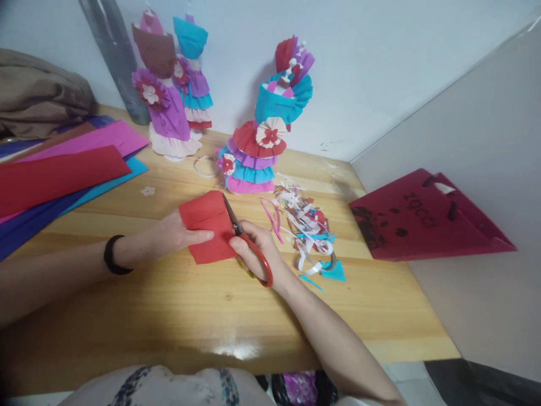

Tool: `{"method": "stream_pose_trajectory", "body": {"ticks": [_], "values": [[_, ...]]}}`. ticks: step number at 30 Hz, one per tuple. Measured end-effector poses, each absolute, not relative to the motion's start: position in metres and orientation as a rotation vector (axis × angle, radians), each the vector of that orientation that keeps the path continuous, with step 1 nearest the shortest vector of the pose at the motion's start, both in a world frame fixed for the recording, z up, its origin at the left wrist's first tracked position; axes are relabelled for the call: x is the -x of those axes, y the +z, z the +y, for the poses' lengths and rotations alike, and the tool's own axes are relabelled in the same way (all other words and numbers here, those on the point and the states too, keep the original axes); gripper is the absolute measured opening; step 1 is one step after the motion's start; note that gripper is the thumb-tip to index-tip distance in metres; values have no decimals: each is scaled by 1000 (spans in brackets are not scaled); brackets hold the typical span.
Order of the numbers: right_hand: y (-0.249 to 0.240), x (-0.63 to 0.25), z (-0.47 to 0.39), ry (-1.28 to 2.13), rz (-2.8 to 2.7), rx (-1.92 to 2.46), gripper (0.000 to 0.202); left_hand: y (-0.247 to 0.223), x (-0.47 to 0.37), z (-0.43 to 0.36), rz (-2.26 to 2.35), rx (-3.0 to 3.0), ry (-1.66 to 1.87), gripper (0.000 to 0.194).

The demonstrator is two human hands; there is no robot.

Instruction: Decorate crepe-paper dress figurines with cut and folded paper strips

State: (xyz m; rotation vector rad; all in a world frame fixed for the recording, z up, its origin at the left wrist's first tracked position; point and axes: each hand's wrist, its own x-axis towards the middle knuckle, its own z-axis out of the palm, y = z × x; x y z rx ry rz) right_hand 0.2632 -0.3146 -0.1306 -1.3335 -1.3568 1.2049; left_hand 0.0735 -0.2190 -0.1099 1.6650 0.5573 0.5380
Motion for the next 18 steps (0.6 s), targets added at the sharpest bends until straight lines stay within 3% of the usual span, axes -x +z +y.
{"method": "stream_pose_trajectory", "body": {"ticks": [11, 14, 16, 18], "values": [[-130, -275, -315, 1126, -1531, 1305, 52, -106, -73, -213, 648, -1584, 564, 25], [-125, -284, -313, 1018, -1543, 1446, 50, -97, -69, -202, 699, -1375, 720, 22], [-118, -287, -311, 874, -1721, 1568, 47, -87, -65, -191, 573, -1190, 872, 30], [-112, -284, -313, 794, -1970, 1609, 43, -75, -61, -181, 528, -1113, 1050, 23]]}}
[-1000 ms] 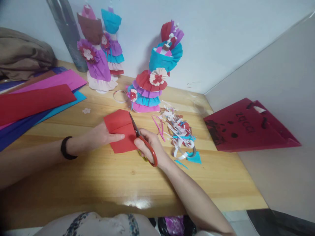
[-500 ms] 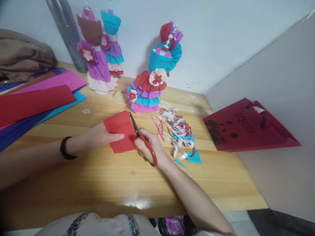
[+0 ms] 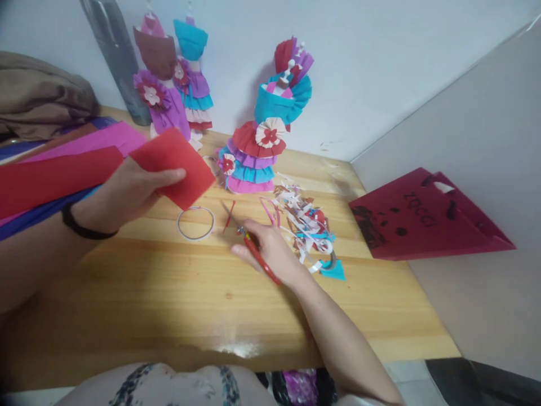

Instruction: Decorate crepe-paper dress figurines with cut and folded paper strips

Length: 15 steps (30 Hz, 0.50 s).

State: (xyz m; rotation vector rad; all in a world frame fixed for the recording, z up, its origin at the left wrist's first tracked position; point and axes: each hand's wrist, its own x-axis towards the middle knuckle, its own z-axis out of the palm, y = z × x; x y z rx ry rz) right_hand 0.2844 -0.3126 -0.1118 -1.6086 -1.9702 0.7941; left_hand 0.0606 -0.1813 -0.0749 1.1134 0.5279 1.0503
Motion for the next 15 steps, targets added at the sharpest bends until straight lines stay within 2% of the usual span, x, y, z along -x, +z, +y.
{"method": "stream_pose_trajectory", "body": {"ticks": [4, 10, 15], "values": [[-111, -259, -324, 749, -2359, 1577, 50, -52, -55, -175, 471, -1111, 1182, 22], [-111, -222, -343, 449, -2716, 1443, 57, -40, -55, -184, 550, -1132, 1209, 23], [-118, -228, -335, 186, -2693, 1112, 35, -45, -55, -185, 471, -1098, 1168, 20]]}}
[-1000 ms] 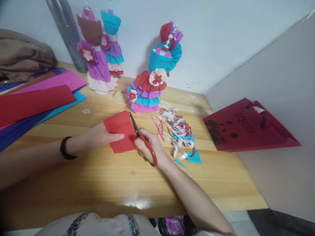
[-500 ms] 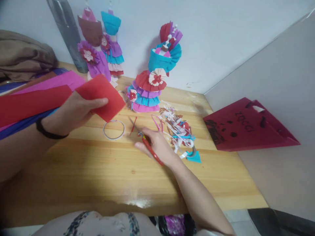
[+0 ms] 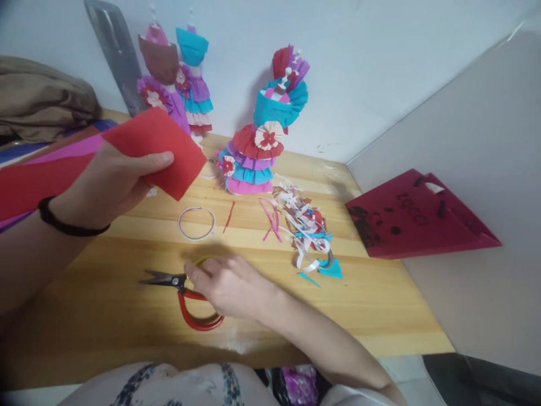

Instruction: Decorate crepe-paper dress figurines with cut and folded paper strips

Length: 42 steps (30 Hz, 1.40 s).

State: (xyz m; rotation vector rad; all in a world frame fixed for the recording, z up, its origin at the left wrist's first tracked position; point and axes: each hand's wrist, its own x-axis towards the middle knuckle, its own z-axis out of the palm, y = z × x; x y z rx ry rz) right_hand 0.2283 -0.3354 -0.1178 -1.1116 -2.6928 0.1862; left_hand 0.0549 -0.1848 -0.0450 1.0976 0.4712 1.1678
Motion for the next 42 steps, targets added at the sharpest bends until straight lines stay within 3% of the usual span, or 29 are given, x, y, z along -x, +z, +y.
{"method": "stream_pose_trajectory", "body": {"ticks": [2, 7, 12, 14, 18, 21, 25, 29, 35, 42], "values": [[-126, -239, -323, 110, -2480, 1159, 31, -48, -55, -185, 462, -1103, 1156, 19], [-138, -274, -287, 159, -2313, 1431, 46, -60, -58, -186, 551, -1066, 1094, 27], [-126, -303, -281, -55, -2332, 1908, 25, -66, -58, -186, 549, -1131, 1017, 33], [-116, -304, -286, -107, -2199, 1835, 22, -66, -59, -188, 606, -1188, 1027, 30], [-94, -281, -297, 183, -1813, 1418, 17, -69, -65, -195, 781, -1396, 1036, 12], [-81, -256, -294, 334, -1735, 1262, 13, -78, -74, -200, 765, -1387, 956, 16], [-72, -250, -272, 218, -1469, 1249, 10, -80, -86, -203, 633, -1265, 1006, 18], [-65, -267, -258, 360, -1399, 1242, 23, -65, -97, -205, 469, -1186, 985, 16], [-54, -282, -264, 440, -1744, 1073, 42, -56, -106, -210, 311, -1015, 886, 34], [-52, -299, -270, 416, -2031, 1035, 70, -64, -112, -205, 279, -895, 815, 28]]}}
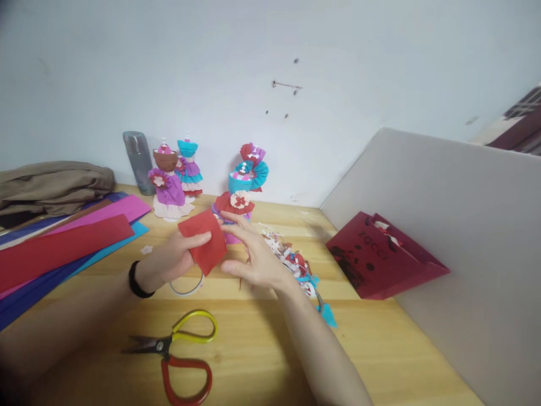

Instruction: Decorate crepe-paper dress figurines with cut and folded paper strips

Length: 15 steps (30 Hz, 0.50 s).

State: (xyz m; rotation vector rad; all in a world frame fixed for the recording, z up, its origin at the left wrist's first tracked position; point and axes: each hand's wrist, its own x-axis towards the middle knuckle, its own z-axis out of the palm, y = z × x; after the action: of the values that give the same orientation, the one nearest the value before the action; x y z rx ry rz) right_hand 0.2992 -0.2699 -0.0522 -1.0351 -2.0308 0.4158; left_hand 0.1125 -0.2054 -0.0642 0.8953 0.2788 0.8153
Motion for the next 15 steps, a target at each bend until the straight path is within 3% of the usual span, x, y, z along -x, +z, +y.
{"method": "stream_pose_trajectory", "body": {"ticks": [7, 15], "values": [[-51, -301, -270, 347, -2027, 1031, 58, -72, -115, -205, 261, -772, 680, 26], [-54, -302, -269, 408, -2058, 1001, 66, -82, -114, -210, 254, -881, 557, 24]]}}
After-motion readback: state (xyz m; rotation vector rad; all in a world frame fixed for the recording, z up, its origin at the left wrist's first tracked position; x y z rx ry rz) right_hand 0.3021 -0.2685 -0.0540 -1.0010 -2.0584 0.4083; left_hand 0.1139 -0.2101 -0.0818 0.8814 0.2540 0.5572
